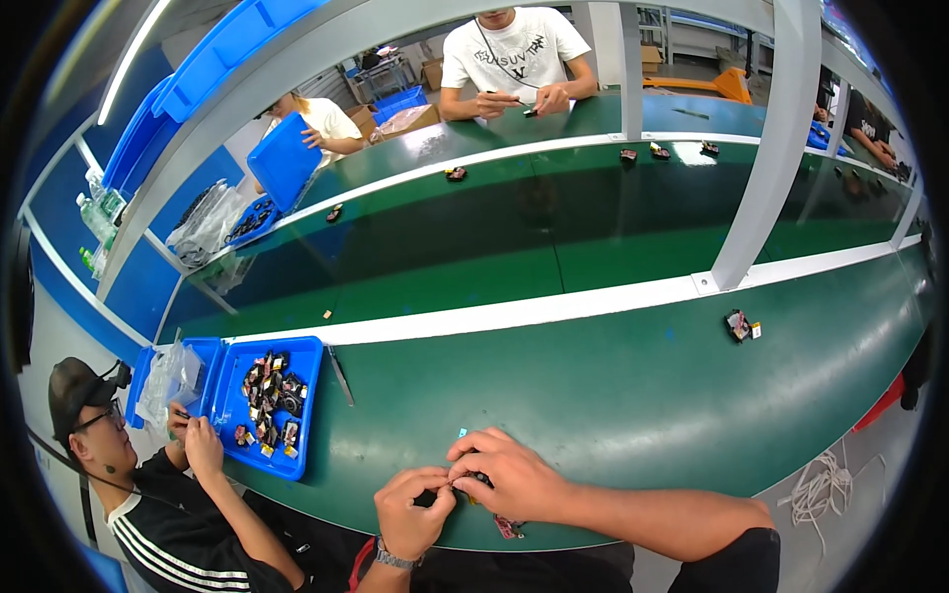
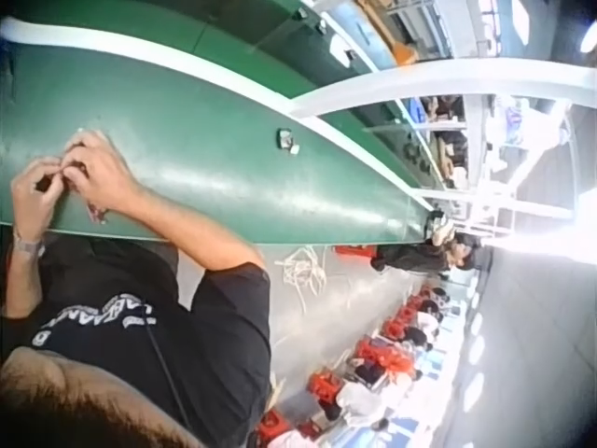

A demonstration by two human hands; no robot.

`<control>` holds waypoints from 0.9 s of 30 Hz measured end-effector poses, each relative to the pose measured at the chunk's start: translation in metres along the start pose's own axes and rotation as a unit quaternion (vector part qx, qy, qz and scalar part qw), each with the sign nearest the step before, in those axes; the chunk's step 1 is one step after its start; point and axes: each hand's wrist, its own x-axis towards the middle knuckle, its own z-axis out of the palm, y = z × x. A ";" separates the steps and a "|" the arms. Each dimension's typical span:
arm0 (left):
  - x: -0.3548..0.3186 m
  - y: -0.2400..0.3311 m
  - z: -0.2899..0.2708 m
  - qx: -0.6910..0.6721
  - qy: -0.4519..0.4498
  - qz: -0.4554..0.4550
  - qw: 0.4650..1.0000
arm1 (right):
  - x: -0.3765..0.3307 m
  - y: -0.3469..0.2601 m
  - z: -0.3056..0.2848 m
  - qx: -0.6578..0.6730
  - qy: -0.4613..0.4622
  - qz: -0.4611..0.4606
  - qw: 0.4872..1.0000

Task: Assembling small electronic components on a production line bench.

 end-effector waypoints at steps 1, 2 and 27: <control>0.000 0.003 -0.001 -0.023 -0.003 -0.032 0.999 | 0.000 0.003 0.001 0.000 0.003 -0.017 1.000; 0.001 0.004 -0.002 -0.045 -0.005 -0.063 0.997 | 0.000 0.004 0.002 0.000 0.006 -0.034 0.999; 0.002 -0.008 -0.009 -0.168 -0.072 -0.104 0.978 | 0.001 -0.006 -0.008 0.014 0.011 0.016 1.000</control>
